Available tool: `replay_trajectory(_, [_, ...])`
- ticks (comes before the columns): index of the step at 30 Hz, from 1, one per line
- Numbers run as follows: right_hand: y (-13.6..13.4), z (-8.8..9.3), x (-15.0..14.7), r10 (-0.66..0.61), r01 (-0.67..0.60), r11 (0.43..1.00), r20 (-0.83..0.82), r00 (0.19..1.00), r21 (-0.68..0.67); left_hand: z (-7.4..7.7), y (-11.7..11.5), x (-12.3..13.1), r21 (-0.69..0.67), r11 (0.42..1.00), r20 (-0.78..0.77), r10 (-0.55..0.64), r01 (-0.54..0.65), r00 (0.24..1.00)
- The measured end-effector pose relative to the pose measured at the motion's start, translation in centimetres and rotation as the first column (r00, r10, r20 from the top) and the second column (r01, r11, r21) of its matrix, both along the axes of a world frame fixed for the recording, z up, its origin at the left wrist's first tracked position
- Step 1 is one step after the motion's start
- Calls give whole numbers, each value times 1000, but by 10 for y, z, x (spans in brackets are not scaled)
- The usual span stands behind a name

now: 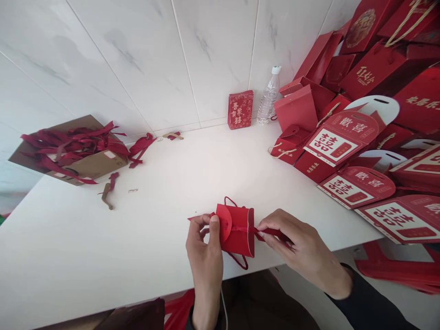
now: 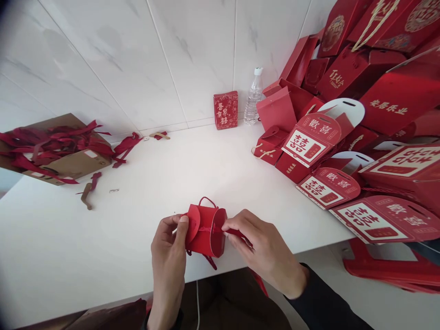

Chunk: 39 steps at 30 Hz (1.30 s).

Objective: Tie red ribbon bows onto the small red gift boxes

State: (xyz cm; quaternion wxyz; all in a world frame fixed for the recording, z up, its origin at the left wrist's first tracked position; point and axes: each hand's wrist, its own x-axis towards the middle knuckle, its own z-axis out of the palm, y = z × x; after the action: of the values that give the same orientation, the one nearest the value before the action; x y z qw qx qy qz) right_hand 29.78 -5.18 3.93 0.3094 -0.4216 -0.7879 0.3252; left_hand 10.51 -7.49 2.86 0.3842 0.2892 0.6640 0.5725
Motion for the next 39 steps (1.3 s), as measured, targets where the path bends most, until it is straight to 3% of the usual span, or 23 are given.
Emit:
replay_trajectory(2, [0,-1,1,16,-16,1000,20,1000,12,0,-2,3,25,998,-57,66,-64,996])
replay_trajectory(4, [1,3,1,18,-17,998,29,999,-58,2,-3,5,62,990,-114,134,-128,984])
replay_trajectory(7, [2,14,0,7,-19,946,-40,999,-324,7,-5,9,150,974,-124,189,-170,974])
replay_trajectory(8, [4,16,-1,10,-51,889,-94,996,-455,8,-5,10,182,970,-105,180,-159,978])
replay_trajectory(10, [7,19,-1,11,-156,716,-213,977,-681,11,-5,12,233,966,-50,129,-114,990])
replay_trajectory(12, [9,18,2,-11,-229,565,-285,958,-793,12,-5,12,232,969,-10,91,-86,996])
replay_trajectory(14, [9,14,8,-54,-221,526,-291,955,-822,12,-5,11,203,974,5,103,-102,995])
replay_trajectory(19, [1,12,26,-54,-116,626,-191,980,-772,15,-8,6,160,974,32,155,-158,987])
replay_trajectory(24, [3,25,33,-53,-109,681,-197,979,-724,23,-9,0,225,968,115,90,-114,989])
replay_trajectory(27, [9,36,31,-79,-86,736,-212,974,-671,28,-6,-6,231,970,268,7,-72,963])
replay_trajectory(30, [15,46,24,-67,-101,786,-246,967,-610,35,-2,-11,215,977,487,-92,-16,869])
replay_trajectory(33, [20,56,13,-41,-151,781,-292,956,-605,43,2,-14,184,981,610,-166,65,775])
replay_trajectory(35, [24,63,4,-25,-177,768,-306,952,-615,47,5,-15,170,976,622,-215,139,752])
replay_trajectory(39, [39,75,-9,37,-206,758,-275,961,-619,52,10,-14,149,953,499,-304,265,812])
